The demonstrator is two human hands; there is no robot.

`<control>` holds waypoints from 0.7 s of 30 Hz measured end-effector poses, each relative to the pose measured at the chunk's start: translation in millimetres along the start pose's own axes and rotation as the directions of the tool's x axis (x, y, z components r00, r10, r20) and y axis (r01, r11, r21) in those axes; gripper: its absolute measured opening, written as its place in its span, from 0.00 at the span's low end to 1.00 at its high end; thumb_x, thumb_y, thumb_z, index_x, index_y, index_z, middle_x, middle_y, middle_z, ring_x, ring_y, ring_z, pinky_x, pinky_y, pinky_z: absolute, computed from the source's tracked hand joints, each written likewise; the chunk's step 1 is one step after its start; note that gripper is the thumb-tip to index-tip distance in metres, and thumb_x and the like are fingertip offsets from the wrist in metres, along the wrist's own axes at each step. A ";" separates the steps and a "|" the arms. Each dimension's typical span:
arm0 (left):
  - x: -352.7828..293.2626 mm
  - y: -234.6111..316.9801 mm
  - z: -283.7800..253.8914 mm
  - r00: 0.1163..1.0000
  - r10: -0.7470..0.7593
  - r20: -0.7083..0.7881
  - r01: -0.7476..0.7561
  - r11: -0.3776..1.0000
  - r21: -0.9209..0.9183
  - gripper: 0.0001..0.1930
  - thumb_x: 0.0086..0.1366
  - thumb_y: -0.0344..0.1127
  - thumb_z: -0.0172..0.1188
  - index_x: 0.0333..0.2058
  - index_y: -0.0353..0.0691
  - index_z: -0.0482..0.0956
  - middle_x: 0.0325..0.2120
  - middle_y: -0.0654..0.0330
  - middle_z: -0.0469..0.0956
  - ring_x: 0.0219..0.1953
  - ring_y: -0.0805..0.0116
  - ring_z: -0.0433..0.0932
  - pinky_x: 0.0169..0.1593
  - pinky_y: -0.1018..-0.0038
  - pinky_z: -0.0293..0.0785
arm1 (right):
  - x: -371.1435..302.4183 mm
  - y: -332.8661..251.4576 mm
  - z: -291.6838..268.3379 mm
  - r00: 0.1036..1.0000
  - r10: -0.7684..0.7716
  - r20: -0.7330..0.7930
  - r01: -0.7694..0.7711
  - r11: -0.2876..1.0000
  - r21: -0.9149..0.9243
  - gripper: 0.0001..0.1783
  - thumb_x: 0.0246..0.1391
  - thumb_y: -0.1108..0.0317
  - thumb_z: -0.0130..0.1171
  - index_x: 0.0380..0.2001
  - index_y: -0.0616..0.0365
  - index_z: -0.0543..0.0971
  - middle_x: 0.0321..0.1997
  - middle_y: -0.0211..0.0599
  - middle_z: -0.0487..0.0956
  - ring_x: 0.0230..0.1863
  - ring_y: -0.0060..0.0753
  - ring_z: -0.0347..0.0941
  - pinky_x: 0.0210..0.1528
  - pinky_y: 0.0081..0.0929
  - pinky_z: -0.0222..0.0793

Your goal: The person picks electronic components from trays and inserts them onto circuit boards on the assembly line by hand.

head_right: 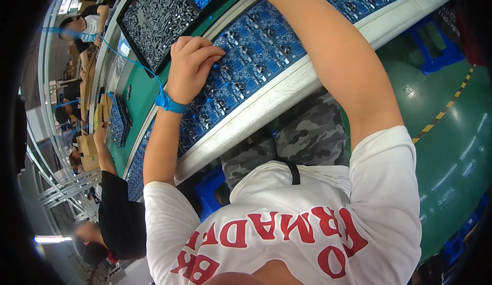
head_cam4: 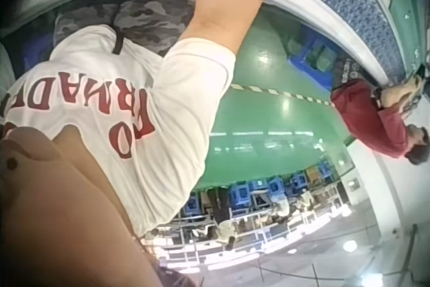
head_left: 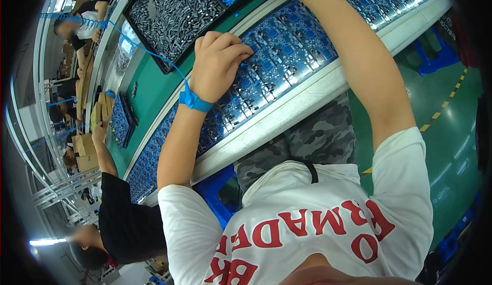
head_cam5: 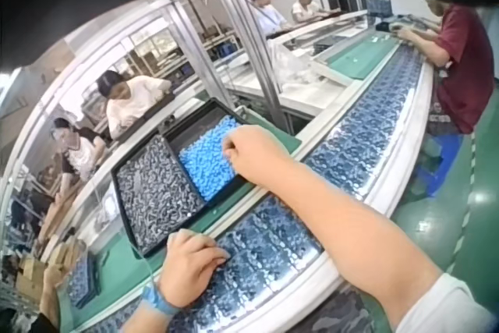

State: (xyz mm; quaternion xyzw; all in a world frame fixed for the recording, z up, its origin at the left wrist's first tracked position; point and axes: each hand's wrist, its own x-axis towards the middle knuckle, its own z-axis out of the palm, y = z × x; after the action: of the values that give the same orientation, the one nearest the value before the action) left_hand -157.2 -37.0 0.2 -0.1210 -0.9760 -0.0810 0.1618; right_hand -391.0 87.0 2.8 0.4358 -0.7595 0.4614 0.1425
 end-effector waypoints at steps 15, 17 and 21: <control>-4.4 119.6 -99.3 0.908 -0.077 -0.412 -0.285 0.607 -0.742 0.12 0.52 0.33 0.68 0.38 0.44 0.84 0.32 0.61 0.79 0.37 0.57 0.77 0.42 0.62 0.69 | -0.7 36.2 3.8 0.985 0.019 0.174 -0.025 0.999 0.035 0.15 0.66 0.58 0.58 0.44 0.59 0.79 0.37 0.30 0.80 0.41 0.21 0.75 0.48 0.22 0.69; -18.0 134.4 -113.2 0.927 -0.074 -0.368 -0.253 0.603 -0.756 0.11 0.54 0.33 0.67 0.37 0.43 0.82 0.30 0.60 0.78 0.35 0.56 0.76 0.39 0.61 0.69 | 1.6 27.2 14.0 0.981 0.027 0.193 -0.036 0.998 0.045 0.15 0.66 0.58 0.58 0.44 0.59 0.79 0.38 0.29 0.81 0.41 0.21 0.75 0.48 0.22 0.69; -37.0 154.8 -145.5 0.962 -0.028 -0.272 -0.208 0.573 -0.793 0.07 0.56 0.33 0.64 0.34 0.42 0.78 0.26 0.57 0.74 0.30 0.53 0.74 0.35 0.60 0.68 | 3.8 28.4 14.4 0.969 0.062 0.238 -0.083 0.993 0.080 0.14 0.66 0.59 0.59 0.44 0.60 0.80 0.38 0.27 0.80 0.42 0.18 0.74 0.49 0.20 0.68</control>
State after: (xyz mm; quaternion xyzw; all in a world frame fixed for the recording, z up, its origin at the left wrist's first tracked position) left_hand -39.5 74.8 142.2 -0.2200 -0.7924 -0.5264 0.2157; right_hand -413.1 78.7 -18.9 0.4653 -0.7650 0.4450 0.0147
